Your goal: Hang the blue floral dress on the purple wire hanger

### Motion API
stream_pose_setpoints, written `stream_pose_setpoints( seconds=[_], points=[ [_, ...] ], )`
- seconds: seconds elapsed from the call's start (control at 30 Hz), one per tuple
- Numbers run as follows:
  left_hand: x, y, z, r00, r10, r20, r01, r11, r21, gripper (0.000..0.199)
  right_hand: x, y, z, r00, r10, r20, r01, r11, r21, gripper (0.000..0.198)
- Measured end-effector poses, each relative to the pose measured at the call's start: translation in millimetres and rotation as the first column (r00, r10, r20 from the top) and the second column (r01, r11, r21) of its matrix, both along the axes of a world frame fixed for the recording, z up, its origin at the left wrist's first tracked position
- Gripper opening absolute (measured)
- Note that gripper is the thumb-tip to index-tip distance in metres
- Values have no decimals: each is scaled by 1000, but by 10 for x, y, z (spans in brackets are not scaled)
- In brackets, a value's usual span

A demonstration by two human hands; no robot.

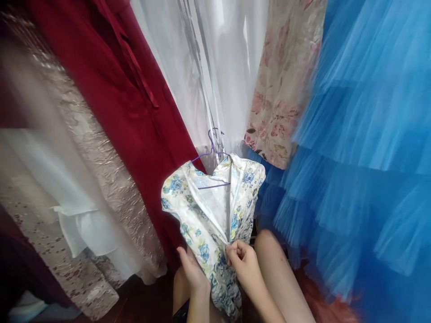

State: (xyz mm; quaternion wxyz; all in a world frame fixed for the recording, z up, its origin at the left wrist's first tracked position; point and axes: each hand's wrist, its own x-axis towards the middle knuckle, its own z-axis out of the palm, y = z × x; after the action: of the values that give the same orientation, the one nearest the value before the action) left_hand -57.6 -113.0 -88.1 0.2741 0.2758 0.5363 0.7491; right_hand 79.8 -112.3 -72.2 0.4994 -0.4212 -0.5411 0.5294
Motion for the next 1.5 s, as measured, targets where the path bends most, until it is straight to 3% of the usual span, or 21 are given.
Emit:
stream_pose_setpoints(
  seconds=[0.07, 0.13, 0.17, 0.23, 0.3, 0.37, 0.53, 0.63, 0.77, 0.9, 1.0, 1.1, 1.23, 1.3, 1.5],
  points=[
    [-9, -12, 14, 975, 219, -25, -216, 972, 96, 49, 35, -31, 6, 1000, 16, -24, -17, 999, -36, 41],
    [-10, -50, 31, 910, 342, -232, -309, 936, 170, 33, 40, -51, 25, 998, 44, -40, -46, 998, -46, 42],
    [1, -76, 38, 879, 307, -366, -257, 949, 180, 27, 30, -59, 37, 997, 61, -51, -63, 997, -43, 43],
    [51, -134, 53, 827, 93, -555, -27, 992, 126, 19, -6, -79, 56, 993, 88, -76, -91, 995, -37, 43],
    [124, -181, 70, 785, -154, -599, 206, 978, 18, 14, -39, -98, 63, 989, 93, -114, -99, 994, -46, 42],
    [191, -205, 89, 757, -311, -575, 336, 940, -67, 12, -47, -113, 66, 985, 72, -158, -83, 994, -67, 42],
    [310, -181, 100, 733, -416, -537, 420, 899, -124, 22, 30, -122, 140, 972, 86, -220, -104, 992, -73, 32],
    [404, -147, 47, 779, -425, -461, 438, 895, -84, 24, 75, -92, 176, 976, 88, -202, -104, 992, -70, 28],
    [410, -68, -100, 862, -357, -359, 330, 934, -135, 23, 163, 5, 53, 979, -9, -204, -17, 992, -126, 23],
    [231, 226, -280, 890, -295, -348, 263, 955, -136, 28, 248, 68, -150, 983, -68, -168, 32, 978, -208, 25],
    [95, 662, -369, 893, -243, -378, 212, 970, -123, 32, 228, 61, -237, 990, -27, -140, -3, 979, -205, 26],
    [17, 1162, -401, 861, -253, -440, 180, 963, -202, 37, 160, 42, -270, 992, 56, -111, -78, 976, -202, 23],
    [-9, 1637, -401, 820, -300, -488, 189, 946, -263, 19, 112, 42, -308, 990, 117, -78, -130, 973, -190, 21],
    [0, 1753, -399, 796, -319, -514, 199, 940, -276, 7, 121, 51, -329, 990, 122, -72, -134, 974, -181, 21],
    [93, 1736, -410, 775, -349, -526, 228, 932, -281, 17, 195, 69, -346, 993, 100, -66, -111, 976, -188, 17]
  ],
)
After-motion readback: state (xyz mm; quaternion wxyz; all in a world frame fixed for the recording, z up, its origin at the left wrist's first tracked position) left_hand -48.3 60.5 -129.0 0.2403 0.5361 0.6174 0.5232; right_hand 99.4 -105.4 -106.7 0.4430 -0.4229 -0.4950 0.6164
